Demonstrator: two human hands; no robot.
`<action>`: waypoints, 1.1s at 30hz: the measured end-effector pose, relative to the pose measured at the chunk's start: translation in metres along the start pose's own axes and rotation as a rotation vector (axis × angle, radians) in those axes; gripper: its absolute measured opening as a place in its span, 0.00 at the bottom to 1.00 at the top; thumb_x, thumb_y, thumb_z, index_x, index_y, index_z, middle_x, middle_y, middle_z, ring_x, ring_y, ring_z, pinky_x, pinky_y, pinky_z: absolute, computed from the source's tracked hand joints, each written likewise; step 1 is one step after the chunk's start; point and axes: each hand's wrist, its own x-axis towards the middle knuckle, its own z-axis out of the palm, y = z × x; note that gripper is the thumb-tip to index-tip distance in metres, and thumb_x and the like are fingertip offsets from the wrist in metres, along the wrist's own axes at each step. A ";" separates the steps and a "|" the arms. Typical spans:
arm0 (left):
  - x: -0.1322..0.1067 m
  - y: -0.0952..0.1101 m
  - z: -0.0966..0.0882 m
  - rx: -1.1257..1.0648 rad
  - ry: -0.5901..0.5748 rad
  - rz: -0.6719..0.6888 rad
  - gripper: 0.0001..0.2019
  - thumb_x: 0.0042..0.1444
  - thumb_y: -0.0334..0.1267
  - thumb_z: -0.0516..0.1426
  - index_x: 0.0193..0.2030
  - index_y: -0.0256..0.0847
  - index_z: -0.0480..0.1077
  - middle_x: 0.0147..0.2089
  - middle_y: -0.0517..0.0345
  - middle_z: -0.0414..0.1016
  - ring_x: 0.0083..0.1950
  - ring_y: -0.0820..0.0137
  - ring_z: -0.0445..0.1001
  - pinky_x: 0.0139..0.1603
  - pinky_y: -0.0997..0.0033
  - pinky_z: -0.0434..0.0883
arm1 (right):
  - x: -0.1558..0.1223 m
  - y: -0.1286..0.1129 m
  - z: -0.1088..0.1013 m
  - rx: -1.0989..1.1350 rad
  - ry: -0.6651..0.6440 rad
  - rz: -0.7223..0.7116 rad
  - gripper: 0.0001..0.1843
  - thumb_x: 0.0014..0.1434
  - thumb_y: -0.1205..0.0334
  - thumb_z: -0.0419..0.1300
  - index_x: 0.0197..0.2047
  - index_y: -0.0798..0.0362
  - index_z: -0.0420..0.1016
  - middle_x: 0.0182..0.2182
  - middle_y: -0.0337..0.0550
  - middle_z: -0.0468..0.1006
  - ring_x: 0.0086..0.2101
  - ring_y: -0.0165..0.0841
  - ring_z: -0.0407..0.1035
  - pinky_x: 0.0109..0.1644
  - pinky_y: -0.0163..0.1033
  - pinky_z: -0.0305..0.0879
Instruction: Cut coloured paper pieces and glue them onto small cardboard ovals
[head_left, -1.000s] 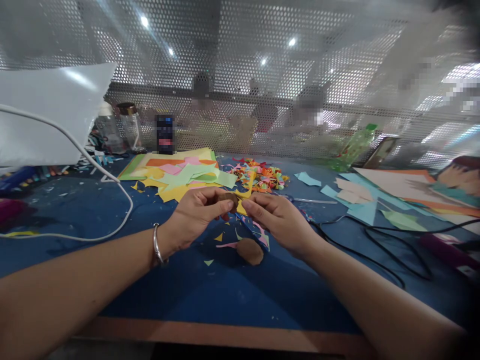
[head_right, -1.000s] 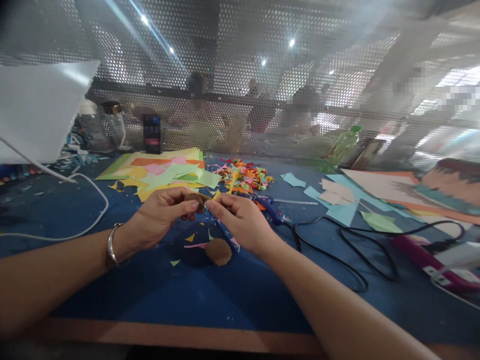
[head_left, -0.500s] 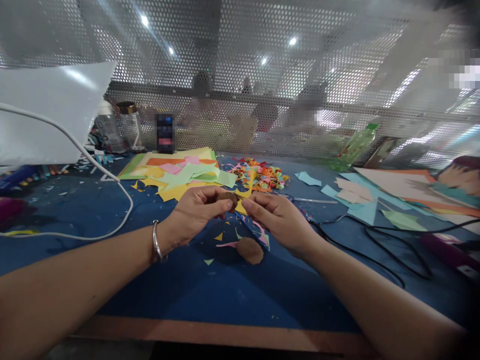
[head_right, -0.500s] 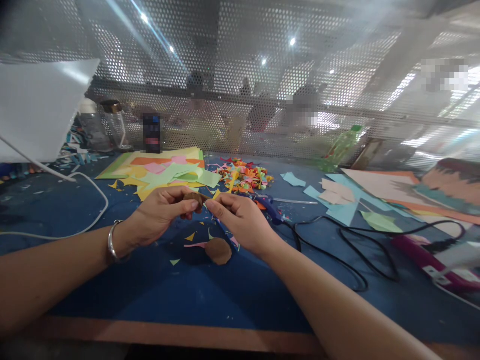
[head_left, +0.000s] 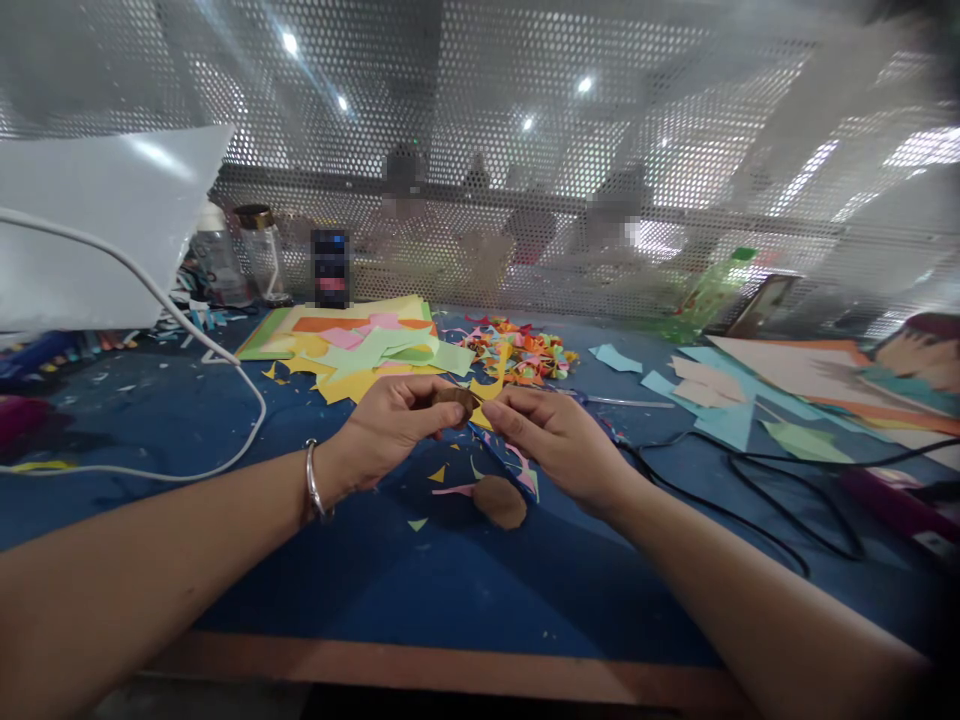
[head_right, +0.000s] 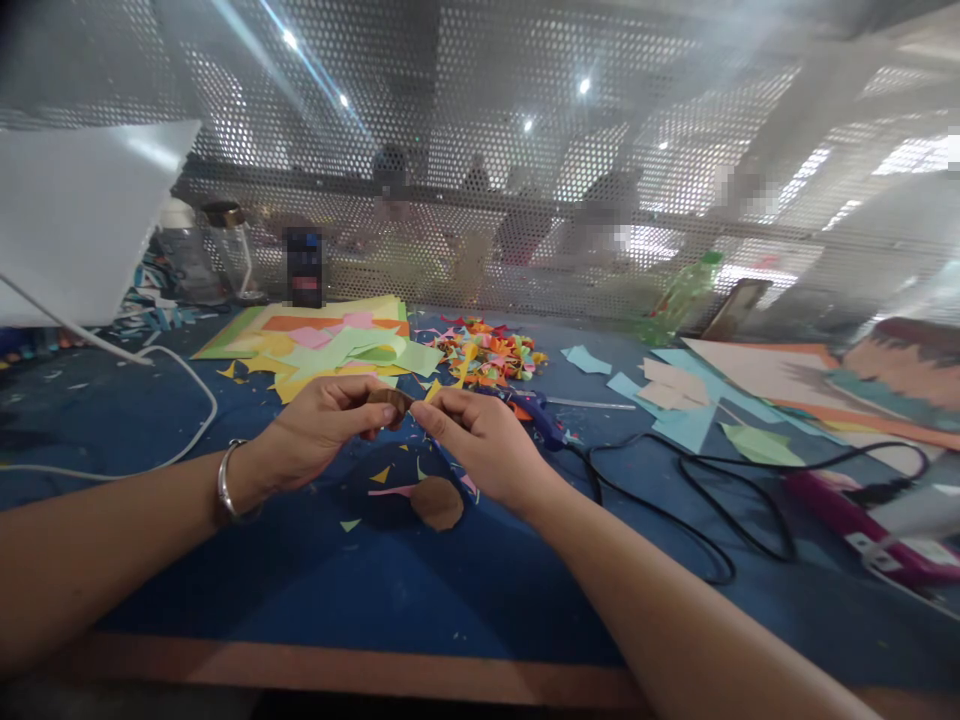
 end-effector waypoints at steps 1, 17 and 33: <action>0.000 0.000 0.000 0.004 -0.001 0.002 0.07 0.50 0.39 0.63 0.29 0.37 0.75 0.26 0.61 0.68 0.29 0.75 0.62 0.29 0.75 0.61 | 0.000 0.000 0.000 -0.006 -0.001 0.000 0.26 0.65 0.43 0.53 0.23 0.51 0.58 0.22 0.33 0.55 0.24 0.28 0.49 0.28 0.36 0.47; -0.001 0.002 0.002 0.092 -0.056 0.001 0.06 0.51 0.36 0.60 0.26 0.38 0.70 0.25 0.62 0.67 0.26 0.76 0.62 0.27 0.75 0.60 | 0.002 0.001 -0.001 -0.084 0.012 0.019 0.25 0.65 0.43 0.52 0.23 0.51 0.59 0.22 0.34 0.58 0.25 0.28 0.52 0.28 0.36 0.49; -0.012 0.008 0.005 0.519 0.006 0.238 0.07 0.60 0.38 0.57 0.32 0.40 0.70 0.26 0.62 0.72 0.27 0.74 0.70 0.30 0.74 0.67 | 0.001 0.004 0.006 -0.554 -0.198 0.196 0.06 0.59 0.60 0.63 0.38 0.52 0.72 0.29 0.42 0.76 0.28 0.34 0.66 0.30 0.37 0.52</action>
